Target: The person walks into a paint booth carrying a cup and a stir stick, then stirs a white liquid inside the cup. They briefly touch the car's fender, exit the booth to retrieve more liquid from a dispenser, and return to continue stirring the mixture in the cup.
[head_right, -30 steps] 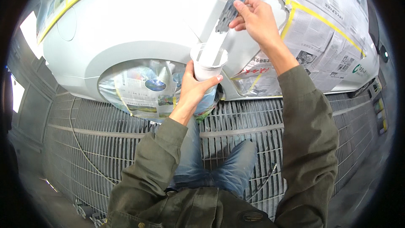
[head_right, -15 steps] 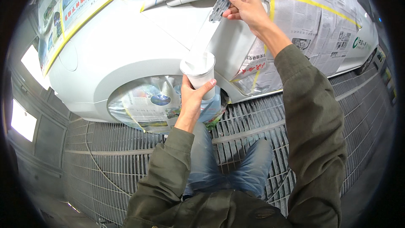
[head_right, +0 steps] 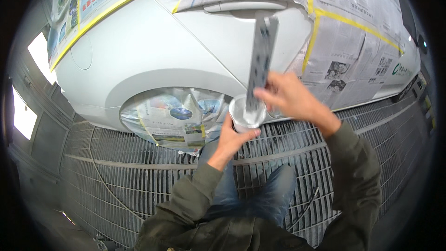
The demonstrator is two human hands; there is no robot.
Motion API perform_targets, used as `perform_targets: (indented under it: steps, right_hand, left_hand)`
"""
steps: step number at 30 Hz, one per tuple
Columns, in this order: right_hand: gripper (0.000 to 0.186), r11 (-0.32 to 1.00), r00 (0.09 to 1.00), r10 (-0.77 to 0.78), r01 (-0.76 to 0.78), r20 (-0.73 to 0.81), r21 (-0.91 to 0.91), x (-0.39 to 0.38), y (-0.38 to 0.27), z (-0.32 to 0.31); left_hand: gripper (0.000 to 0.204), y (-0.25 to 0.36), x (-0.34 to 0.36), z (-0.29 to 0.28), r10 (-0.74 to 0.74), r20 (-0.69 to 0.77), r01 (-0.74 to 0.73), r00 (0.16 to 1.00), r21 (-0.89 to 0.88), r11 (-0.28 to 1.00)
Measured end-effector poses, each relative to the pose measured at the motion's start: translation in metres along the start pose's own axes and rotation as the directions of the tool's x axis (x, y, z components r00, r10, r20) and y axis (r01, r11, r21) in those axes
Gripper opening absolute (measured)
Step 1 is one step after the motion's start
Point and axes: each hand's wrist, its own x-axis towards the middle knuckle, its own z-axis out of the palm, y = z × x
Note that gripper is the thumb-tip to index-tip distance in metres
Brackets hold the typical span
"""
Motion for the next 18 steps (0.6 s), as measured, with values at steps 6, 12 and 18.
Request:
perform_targets:
  steps: [6,12,18]
  right_hand:
    - [0.025,0.967,0.997,0.064,-0.071,0.036,0.245,-0.045,0.014,0.026]
    - [0.027,0.974,0.978,0.174,-0.188,0.118,0.126,-0.076,0.035,0.051]
    - [0.027,0.927,0.972,0.225,-0.234,0.064,0.294,-0.078,0.026,0.053]
  left_hand:
    - [0.079,-0.055,-0.039,0.016,-0.156,0.124,0.169,0.980,-0.105,0.980]
    - [0.079,-0.091,-0.053,0.017,-0.130,0.209,0.151,0.969,-0.090,0.984]
    - [0.084,-0.111,-0.059,0.019,-0.114,0.262,0.138,0.958,-0.075,0.988]
